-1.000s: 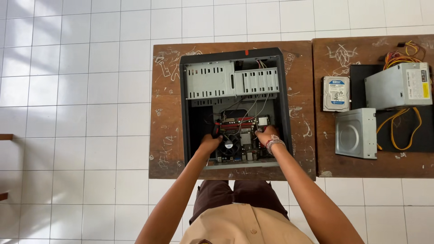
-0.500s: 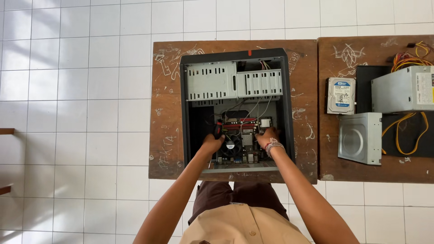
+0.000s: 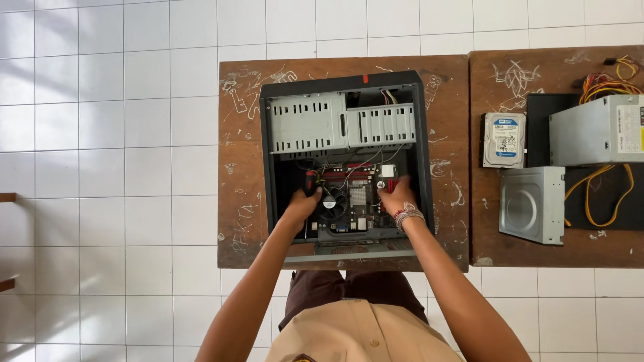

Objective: The person uses a screwdriver to remove screws from a motherboard inside a computer case. They then lift the motherboard out of the case and hold it in their hands.

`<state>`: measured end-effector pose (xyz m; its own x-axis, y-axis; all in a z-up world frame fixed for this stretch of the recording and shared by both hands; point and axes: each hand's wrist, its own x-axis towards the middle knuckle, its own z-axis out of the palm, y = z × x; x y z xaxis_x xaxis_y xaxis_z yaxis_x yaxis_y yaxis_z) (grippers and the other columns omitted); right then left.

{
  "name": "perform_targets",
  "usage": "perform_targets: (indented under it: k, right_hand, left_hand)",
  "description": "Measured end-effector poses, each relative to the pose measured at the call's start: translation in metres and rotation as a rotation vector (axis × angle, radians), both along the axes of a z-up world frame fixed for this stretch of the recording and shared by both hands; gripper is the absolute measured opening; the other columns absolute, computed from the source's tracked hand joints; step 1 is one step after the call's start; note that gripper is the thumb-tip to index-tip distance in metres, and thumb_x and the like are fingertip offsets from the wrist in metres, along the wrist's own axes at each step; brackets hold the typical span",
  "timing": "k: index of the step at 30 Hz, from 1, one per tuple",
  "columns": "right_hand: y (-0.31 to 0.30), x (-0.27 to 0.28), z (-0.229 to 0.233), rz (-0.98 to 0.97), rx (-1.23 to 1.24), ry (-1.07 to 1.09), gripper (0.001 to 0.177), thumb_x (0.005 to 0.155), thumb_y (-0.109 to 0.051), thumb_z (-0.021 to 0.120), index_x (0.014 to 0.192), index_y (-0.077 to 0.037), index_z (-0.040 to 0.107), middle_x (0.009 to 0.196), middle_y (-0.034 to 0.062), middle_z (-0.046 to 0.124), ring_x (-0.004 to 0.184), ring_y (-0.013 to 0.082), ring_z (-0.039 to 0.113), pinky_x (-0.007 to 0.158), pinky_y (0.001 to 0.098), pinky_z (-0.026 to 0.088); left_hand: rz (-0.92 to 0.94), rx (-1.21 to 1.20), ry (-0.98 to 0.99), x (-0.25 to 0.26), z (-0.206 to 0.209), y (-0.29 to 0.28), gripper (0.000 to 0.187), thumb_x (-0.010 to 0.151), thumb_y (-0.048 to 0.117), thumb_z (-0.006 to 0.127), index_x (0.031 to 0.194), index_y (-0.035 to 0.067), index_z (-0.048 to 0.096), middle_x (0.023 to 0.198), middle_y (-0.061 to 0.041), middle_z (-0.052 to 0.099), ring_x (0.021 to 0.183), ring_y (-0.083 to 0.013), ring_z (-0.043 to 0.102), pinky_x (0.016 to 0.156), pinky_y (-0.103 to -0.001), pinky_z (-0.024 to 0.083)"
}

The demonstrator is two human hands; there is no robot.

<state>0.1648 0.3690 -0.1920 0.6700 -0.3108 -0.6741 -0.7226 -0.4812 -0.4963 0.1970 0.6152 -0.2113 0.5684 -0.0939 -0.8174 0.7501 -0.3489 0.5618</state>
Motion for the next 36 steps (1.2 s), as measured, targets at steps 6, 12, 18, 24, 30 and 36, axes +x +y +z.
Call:
perform_targets:
  k: [6, 12, 18, 24, 30, 36]
  right_hand:
    - [0.005, -0.002, 0.017, 0.028, 0.078, 0.010, 0.068, 0.092, -0.034, 0.066, 0.142, 0.004, 0.040, 0.141, 0.0312, 0.056, 0.135, 0.0427, 0.054, 0.111, 0.0487, 0.047]
    - [-0.003, -0.005, 0.033, 0.001, 0.112, -0.003, 0.072, 0.086, -0.039, 0.071, 0.143, -0.004, 0.044, 0.137, 0.0241, 0.060, 0.133, 0.0362, 0.056, 0.111, 0.0459, 0.047]
    - [-0.015, -0.014, 0.024, 0.039, 0.086, -0.025, 0.075, 0.083, -0.048, 0.076, 0.139, -0.005, 0.052, 0.125, 0.0214, 0.066, 0.125, 0.0376, 0.062, 0.103, 0.0457, 0.051]
    - [-0.015, -0.022, 0.073, 0.045, 0.059, -0.055, 0.075, 0.084, -0.056, 0.075, 0.136, -0.008, 0.052, 0.123, 0.0195, 0.067, 0.122, 0.0372, 0.064, 0.099, 0.0462, 0.052]
    - [-0.032, -0.027, 0.057, -0.083, 0.161, -0.151, 0.067, 0.098, -0.075, 0.052, 0.120, -0.013, 0.060, 0.105, 0.0125, 0.071, 0.108, 0.0316, 0.068, 0.089, 0.0455, 0.053]
    - [-0.016, -0.042, 0.132, -0.313, 0.324, -0.216, 0.029, 0.105, -0.039, 0.056, 0.109, -0.012, 0.063, 0.078, -0.0006, 0.046, 0.058, 0.0131, 0.049, 0.055, 0.0279, 0.042]
  left_hand:
    - [0.097, -0.095, 0.007, -0.015, 0.054, 0.010, 0.085, 0.104, 0.044, 0.060, 0.163, -0.001, 0.019, 0.163, -0.033, 0.028, 0.153, -0.0491, 0.021, 0.121, -0.067, 0.020]
    - [0.107, -0.150, -0.049, -0.023, 0.080, 0.020, 0.070, 0.106, 0.038, 0.062, 0.152, -0.005, 0.030, 0.152, -0.040, 0.034, 0.146, -0.0586, 0.029, 0.112, -0.072, 0.030]
    - [0.359, -0.203, -0.099, -0.041, 0.106, 0.027, 0.054, 0.097, 0.035, 0.075, 0.137, 0.003, 0.055, 0.128, -0.021, 0.060, 0.126, -0.0342, 0.055, 0.100, -0.059, 0.047]
    - [0.456, -0.225, -0.127, -0.044, 0.122, 0.038, 0.048, 0.097, 0.029, 0.073, 0.134, 0.000, 0.061, 0.111, -0.014, 0.061, 0.107, -0.0306, 0.063, 0.090, -0.052, 0.052]
    - [0.479, -0.281, -0.192, -0.042, 0.115, 0.041, 0.039, 0.095, 0.030, 0.077, 0.120, 0.003, 0.068, 0.099, -0.011, 0.064, 0.099, -0.0281, 0.069, 0.087, -0.048, 0.057]
    - [0.471, -0.304, -0.290, -0.048, 0.152, 0.028, 0.031, 0.097, 0.028, 0.074, 0.111, 0.002, 0.069, 0.092, -0.011, 0.065, 0.094, -0.0249, 0.069, 0.085, -0.045, 0.059]
